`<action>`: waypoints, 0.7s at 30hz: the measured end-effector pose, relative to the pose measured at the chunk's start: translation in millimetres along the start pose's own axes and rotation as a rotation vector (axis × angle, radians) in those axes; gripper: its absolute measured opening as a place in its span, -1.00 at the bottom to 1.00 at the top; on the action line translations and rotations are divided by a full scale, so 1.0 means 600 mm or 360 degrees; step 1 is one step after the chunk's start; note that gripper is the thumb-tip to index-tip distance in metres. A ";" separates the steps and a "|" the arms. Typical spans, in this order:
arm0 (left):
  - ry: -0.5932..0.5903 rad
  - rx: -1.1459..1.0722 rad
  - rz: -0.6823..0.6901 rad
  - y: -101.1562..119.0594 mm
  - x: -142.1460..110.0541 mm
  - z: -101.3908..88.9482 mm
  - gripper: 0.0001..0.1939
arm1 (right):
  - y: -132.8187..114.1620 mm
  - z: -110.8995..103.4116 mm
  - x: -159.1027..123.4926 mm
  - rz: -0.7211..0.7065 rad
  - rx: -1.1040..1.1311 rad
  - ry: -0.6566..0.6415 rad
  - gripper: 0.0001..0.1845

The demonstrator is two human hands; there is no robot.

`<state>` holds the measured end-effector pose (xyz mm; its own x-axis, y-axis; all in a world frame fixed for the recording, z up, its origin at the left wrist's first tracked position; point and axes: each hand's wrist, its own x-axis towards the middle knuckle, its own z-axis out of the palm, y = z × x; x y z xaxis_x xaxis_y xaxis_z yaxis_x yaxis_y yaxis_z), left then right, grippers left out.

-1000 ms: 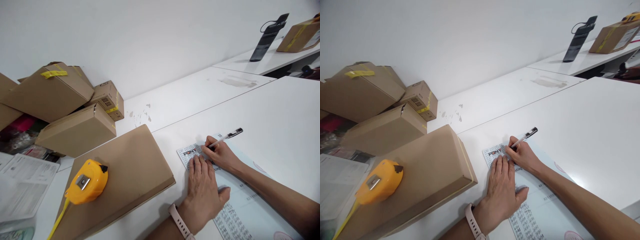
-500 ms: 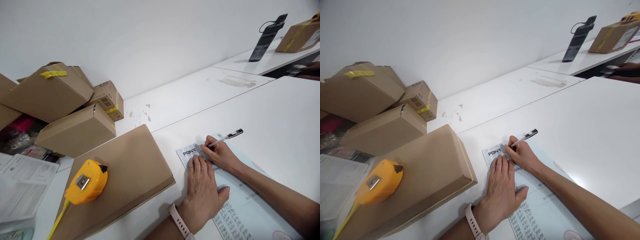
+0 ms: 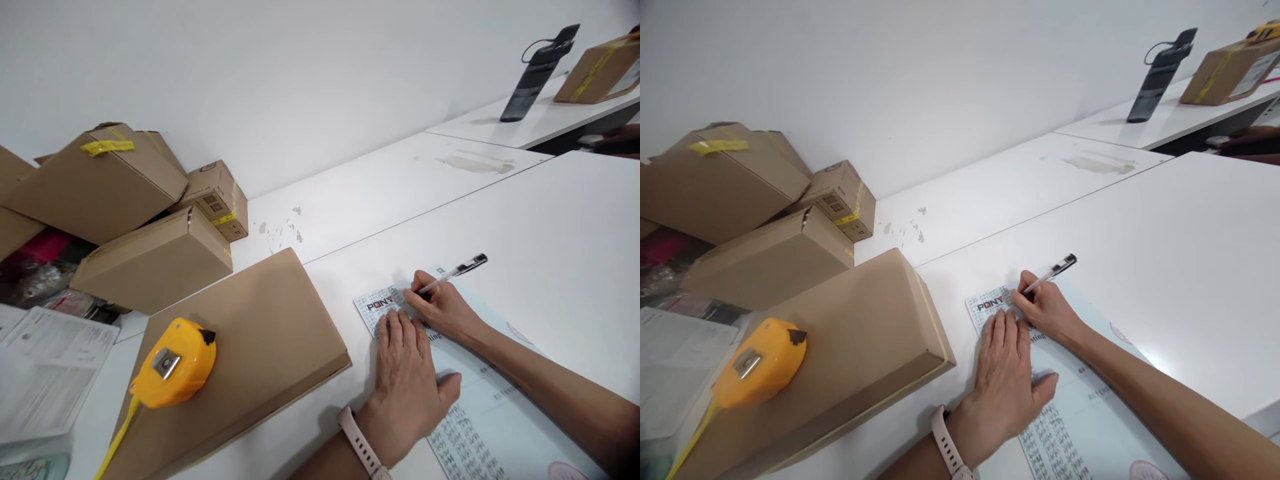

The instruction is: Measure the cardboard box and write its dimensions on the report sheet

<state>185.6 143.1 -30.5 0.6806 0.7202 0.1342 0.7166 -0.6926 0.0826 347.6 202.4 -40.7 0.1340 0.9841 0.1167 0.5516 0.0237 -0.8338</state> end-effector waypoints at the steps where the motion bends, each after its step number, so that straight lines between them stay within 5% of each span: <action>1: 0.0002 0.0001 0.0002 0.000 0.000 0.000 -0.18 | 0.000 0.000 0.000 0.0006 0.0010 -0.0003 -0.73; 21: -0.0043 -0.0099 0.0007 0.000 0.000 -0.002 -0.18 | -0.002 0.000 0.001 0.0020 -0.0008 0.0016 -0.72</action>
<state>185.8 143.1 -29.3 0.6884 0.7172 0.1083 0.7031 -0.6965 0.1432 347.3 203.0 -39.5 0.1493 0.9825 0.1114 0.5537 0.0103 -0.8326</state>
